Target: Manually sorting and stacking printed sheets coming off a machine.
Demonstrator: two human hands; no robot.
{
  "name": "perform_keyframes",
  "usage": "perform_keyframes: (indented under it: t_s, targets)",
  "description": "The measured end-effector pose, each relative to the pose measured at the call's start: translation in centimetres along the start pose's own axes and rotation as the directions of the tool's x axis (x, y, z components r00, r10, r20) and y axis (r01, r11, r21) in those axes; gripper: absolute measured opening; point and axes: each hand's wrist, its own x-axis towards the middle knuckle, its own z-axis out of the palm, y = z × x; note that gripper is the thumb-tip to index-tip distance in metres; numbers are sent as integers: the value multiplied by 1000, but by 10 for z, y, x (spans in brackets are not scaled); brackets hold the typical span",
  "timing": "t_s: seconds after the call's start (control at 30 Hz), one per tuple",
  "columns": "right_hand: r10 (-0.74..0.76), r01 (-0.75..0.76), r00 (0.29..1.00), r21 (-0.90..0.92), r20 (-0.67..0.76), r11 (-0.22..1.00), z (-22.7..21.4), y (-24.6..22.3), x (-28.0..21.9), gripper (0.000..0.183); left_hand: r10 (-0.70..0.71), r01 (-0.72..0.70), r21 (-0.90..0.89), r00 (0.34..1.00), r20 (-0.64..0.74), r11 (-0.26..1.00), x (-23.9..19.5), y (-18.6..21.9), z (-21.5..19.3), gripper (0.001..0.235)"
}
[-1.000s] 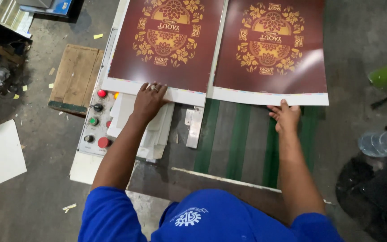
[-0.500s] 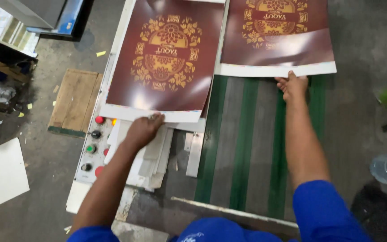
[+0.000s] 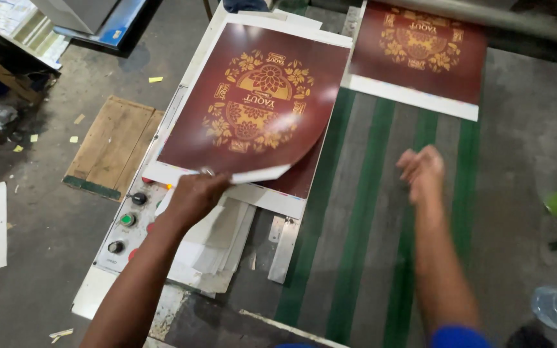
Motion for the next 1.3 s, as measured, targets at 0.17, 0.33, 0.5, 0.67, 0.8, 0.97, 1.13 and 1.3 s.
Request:
perform_keyframes:
  t_s: [0.17,0.33,0.5,0.67,0.8,0.97,1.13,1.3]
  targets:
    - [240,-220,934,-104,266,970,152,-96,-227,41,114,-93,202,989,-94,975,22,88,34,33]
    - [182,-336,874,291,450,896,156,-43,-300,41,286,-293,-17,943,-171,956,21,172,89,40]
    - [178,-115,972,348,-154,931,89,-59,-300,31,237,-239,9,964,122,971,17,148,111,45]
    - [110,-37,942,226,-318,973,-15,-52,-272,36,6,-69,256,971,240,964,21,65,81,72]
    - [94,-22,930,202,-354,979,-42,-58,-240,31,-36,-14,315,988,151,949,-9,15,99,89]
    - [106,-65,924,122,-367,990,-33,-43,-173,28,-31,-160,527,942,333,834,-18,6,104,59]
    - [157,-119,958,166,-239,979,-12,-15,-70,26,-120,-15,292,890,440,956,12,29,62,53]
    - [226,-186,954,205,-196,961,-6,-15,5,26,-49,-69,255,901,431,965,-1,10,71,42]
